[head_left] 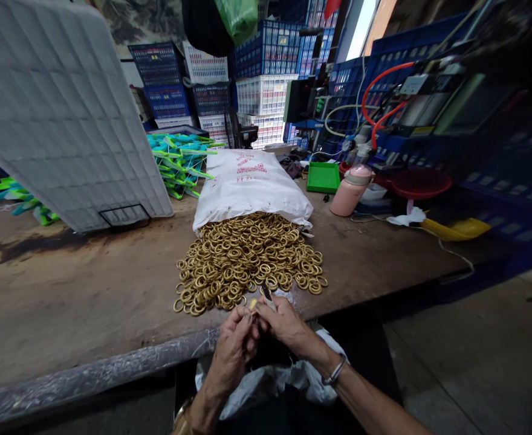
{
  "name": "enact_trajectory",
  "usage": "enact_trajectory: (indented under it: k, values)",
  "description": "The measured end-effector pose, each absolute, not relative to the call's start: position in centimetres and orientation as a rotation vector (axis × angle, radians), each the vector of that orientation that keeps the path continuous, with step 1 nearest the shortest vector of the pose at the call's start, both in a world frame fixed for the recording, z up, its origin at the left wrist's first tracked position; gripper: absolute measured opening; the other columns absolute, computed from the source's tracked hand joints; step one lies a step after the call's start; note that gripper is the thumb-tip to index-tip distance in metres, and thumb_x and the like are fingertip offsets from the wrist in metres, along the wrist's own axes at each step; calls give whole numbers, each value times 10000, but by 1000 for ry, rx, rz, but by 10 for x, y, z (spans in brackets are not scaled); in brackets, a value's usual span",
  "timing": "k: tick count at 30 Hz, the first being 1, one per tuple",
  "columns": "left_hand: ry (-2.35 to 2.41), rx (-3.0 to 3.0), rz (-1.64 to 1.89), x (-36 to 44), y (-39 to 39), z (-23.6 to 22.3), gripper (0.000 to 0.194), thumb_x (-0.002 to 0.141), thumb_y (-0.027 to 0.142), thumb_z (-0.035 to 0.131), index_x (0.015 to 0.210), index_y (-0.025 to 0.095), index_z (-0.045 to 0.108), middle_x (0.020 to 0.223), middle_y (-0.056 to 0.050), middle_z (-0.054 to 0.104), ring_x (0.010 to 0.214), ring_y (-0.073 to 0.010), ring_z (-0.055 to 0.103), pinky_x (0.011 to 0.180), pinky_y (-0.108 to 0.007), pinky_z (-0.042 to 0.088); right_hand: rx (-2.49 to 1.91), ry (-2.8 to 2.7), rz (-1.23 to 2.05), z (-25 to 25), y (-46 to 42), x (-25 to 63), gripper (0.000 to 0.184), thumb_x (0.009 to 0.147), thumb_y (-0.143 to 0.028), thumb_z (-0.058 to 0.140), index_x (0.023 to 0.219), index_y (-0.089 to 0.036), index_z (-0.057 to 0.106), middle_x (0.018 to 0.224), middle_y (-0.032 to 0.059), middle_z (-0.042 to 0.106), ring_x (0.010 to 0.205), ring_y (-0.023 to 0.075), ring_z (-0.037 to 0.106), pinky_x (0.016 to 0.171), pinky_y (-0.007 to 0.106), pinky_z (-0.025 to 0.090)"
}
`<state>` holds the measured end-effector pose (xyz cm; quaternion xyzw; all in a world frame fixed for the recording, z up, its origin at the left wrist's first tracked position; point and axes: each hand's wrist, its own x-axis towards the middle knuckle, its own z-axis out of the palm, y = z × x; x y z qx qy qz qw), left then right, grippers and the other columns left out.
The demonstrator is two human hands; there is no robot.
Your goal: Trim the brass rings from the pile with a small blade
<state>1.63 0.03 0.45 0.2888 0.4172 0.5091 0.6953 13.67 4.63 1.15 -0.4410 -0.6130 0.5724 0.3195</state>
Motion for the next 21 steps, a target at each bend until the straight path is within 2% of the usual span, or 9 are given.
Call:
enact_trajectory:
  k: [5, 9, 15, 21]
  values:
    - [900, 553, 1178, 15, -3, 4, 265, 746, 408, 577, 742, 192, 423, 553, 74, 468, 371, -13, 273, 364, -140, 182, -1341, -1815, 1166, 9, 42, 141, 228, 824, -286, 372, 697, -169, 520, 542, -31, 483, 515, 97, 447, 530, 205, 337]
    - [931, 569, 1195, 12, -3, 4, 296, 724, 437, 590, 769, 205, 411, 566, 72, 488, 370, -17, 286, 358, -140, 181, -1320, -2075, 1032, 7, 35, 143, 151, 779, -163, 387, 769, -188, 536, 637, -7, 564, 580, 112, 503, 552, 204, 339]
    - [979, 659, 1179, 10, -4, -2, 275, 759, 441, 545, 758, 199, 415, 600, 61, 496, 389, -18, 297, 366, -139, 186, -1360, -2242, 925, 1, 34, 140, 268, 669, -54, 384, 853, -187, 527, 677, 6, 598, 619, 125, 535, 587, 210, 340]
    - [1036, 739, 1168, 8, -4, -4, 298, 745, 457, 552, 730, 189, 420, 563, 66, 478, 376, -20, 277, 361, -152, 188, -1378, -2398, 846, 7, 34, 143, 309, 678, -65, 372, 928, -182, 513, 718, 19, 600, 634, 132, 517, 596, 227, 311]
